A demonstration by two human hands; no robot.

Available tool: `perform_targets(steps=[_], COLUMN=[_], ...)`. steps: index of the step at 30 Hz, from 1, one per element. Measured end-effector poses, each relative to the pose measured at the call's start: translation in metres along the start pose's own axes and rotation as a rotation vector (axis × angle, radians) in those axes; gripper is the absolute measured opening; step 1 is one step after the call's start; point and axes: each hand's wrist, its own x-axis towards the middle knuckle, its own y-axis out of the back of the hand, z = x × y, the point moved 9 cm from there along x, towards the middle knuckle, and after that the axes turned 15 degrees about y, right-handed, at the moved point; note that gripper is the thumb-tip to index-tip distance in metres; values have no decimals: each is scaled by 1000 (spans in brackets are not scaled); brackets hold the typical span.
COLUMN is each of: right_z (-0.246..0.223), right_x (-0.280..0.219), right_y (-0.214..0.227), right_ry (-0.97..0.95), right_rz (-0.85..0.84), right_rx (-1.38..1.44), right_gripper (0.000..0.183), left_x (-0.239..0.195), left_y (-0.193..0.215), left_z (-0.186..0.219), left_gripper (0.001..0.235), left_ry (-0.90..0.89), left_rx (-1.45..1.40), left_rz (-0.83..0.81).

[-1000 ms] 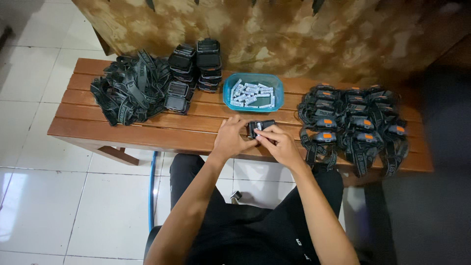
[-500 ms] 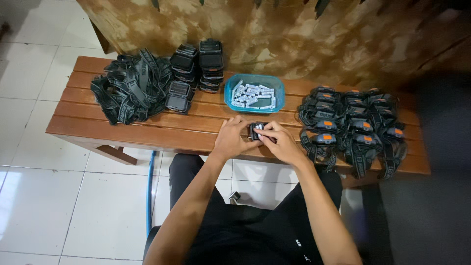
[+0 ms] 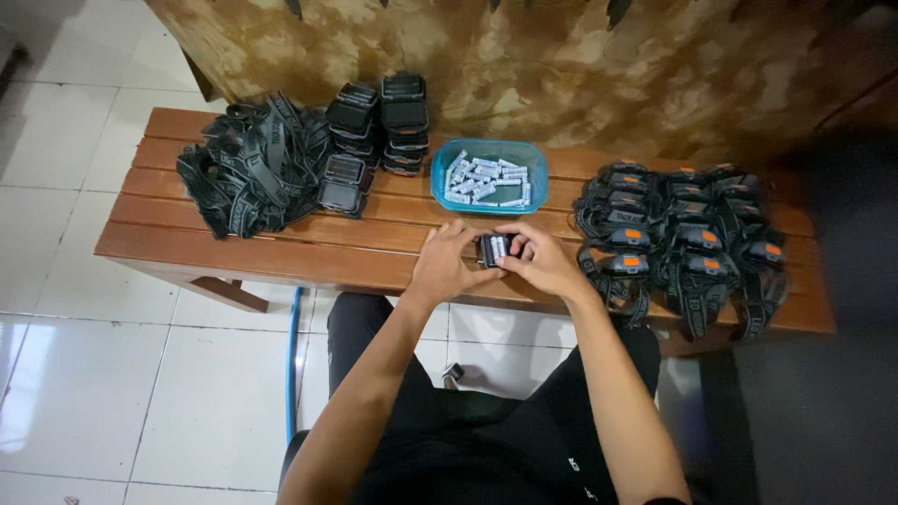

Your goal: The person assembles headlamps by inserting batteries into the light units and attaching them to head straps. They test the lights to ensure they function correctly and place the completed units on a pile on the table.

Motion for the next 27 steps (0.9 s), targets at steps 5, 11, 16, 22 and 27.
perform_targets(steps=[5, 11, 16, 22, 27], right_z=[-10, -13, 1, 9, 17], right_x=[4, 14, 16, 9, -27], right_y=[-1, 3, 9, 16, 32], right_ry=[-54, -106, -178, -50, -10], right_rz=[3, -30, 50, 164, 515], right_rx=[29, 40, 74, -8, 29], right_gripper=[66, 65, 53, 52, 50], left_x=[0, 0, -3, -5, -6], left_y=[-3, -2, 4, 4, 7], left_z=[-3, -2, 6, 7, 4], left_gripper=[63, 67, 64, 69, 70], left_ry=[-6, -17, -11, -16, 8], left_rx=[-31, -29, -21, -11, -123], left_rz=[9, 5, 5, 48, 65])
